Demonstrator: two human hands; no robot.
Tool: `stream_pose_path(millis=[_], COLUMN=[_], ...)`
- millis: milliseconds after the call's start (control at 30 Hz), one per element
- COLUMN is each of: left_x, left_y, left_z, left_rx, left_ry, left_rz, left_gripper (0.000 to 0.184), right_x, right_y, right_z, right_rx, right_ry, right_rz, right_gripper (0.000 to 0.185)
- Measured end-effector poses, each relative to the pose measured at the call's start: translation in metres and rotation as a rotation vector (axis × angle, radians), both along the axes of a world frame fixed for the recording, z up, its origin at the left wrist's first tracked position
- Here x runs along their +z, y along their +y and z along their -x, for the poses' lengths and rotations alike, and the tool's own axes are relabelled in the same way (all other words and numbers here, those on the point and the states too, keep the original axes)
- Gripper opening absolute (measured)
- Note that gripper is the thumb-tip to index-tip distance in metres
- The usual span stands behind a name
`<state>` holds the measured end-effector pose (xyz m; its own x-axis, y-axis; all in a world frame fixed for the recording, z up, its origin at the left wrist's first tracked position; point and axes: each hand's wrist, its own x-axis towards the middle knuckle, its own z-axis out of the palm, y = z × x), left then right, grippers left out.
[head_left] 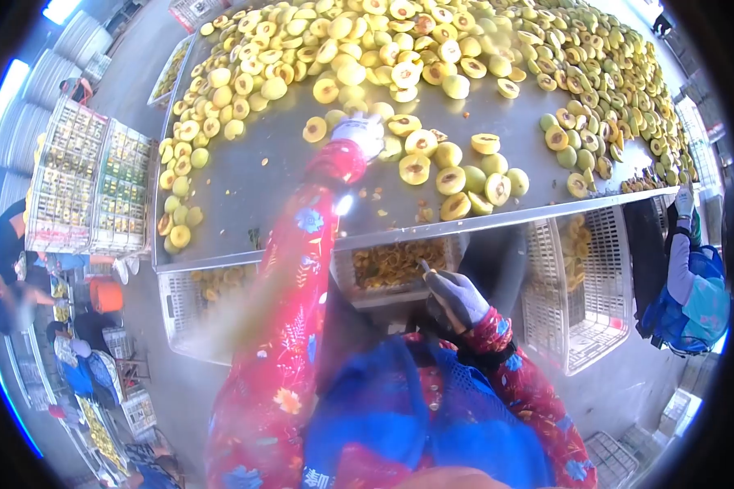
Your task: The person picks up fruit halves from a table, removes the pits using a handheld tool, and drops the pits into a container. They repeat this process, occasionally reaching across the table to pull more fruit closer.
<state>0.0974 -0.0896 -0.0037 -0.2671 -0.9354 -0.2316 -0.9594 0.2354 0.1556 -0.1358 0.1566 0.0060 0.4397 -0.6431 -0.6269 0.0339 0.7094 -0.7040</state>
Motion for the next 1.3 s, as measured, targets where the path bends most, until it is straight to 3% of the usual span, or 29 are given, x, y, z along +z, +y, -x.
stream_pose_path(millis=[100, 167, 200, 267, 333, 367, 433, 467, 533, 567, 667, 733, 833, 967, 1067, 1167, 1267, 1300], left_x=[-0.015, -0.017, -0.021, -0.062, -0.044, -0.038, -0.014, 0.003, 0.005, 0.003, 0.024, 0.038, 0.021, 0.017, 0.015, 0.009, 0.003, -0.011], left_y=[0.007, 0.029, 0.052, 0.084, 0.135, 0.163, 0.192, 0.199, 0.218, 0.229, 0.241, 0.248, 0.248, 0.252, 0.257, 0.259, 0.26, 0.262], left_z=[-0.014, -0.031, -0.04, -0.079, -0.075, -0.063, -0.04, -0.029, -0.018, -0.014, 0.001, 0.013, 0.02, 0.033, 0.037, 0.045, 0.039, 0.037], left_rx=[0.081, 0.443, 0.45, 0.317, 0.793, 0.666, 0.684, 0.833, 0.649, 0.32, 0.689, 0.72, 0.525, 0.654, 0.727, 0.7, 0.401, 0.401], left_ry=[0.206, 0.732, 1.104, 1.266, 1.569, 1.449, 1.529, 1.731, 1.621, 1.273, 1.334, 1.383, 1.444, 1.45, 1.492, 1.602, 0.883, 0.853], left_rz=[0.057, -0.182, -0.293, -0.12, -0.594, -0.422, -0.423, -0.593, -0.356, 0.019, -0.409, -0.384, -0.145, -0.079, -0.139, -0.02, 0.27, 0.275], left_gripper=[0.057, 0.053, 0.052, 0.045, 0.049, 0.056, 0.063, 0.062, 0.058, 0.056, 0.056, 0.054, 0.049, 0.046, 0.044, 0.043, 0.042, 0.043], right_x=[0.0, 0.003, 0.006, 0.011, 0.019, 0.02, 0.008, 0.009, 0.016, 0.016, 0.02, 0.026, 0.028, 0.022, 0.032, 0.035, 0.026, 0.026], right_y=[0.001, -0.002, -0.006, -0.013, -0.019, -0.02, -0.015, -0.012, -0.006, -0.002, 0.005, 0.009, 0.014, 0.018, 0.013, 0.013, 0.014, 0.016], right_z=[0.004, 0.004, 0.001, -0.007, -0.019, -0.027, -0.034, -0.036, -0.043, -0.044, -0.044, -0.045, -0.046, -0.046, -0.043, -0.041, -0.039, -0.038], right_rx=[-0.11, -0.16, -0.135, -0.081, 0.024, 0.041, 0.064, 0.089, 0.136, 0.153, 0.185, 0.219, 0.227, 0.186, 0.21, 0.063, 0.184, 0.197], right_ry=[0.032, -0.015, 0.027, 0.111, 0.237, 0.279, 0.375, 0.408, 0.48, 0.524, 0.533, 0.578, 0.57, 0.372, 0.159, -0.117, 0.061, 0.035], right_rz=[0.112, 0.131, 0.234, 0.44, 0.722, 0.863, 1.153, 1.16, 1.174, 1.177, 1.154, 1.099, 1.034, 0.901, 0.544, 0.051, 0.265, 0.198], right_gripper=[0.032, 0.025, 0.024, 0.022, 0.021, 0.023, 0.033, 0.034, 0.036, 0.038, 0.035, 0.033, 0.03, 0.028, 0.026, 0.028, 0.031, 0.032])
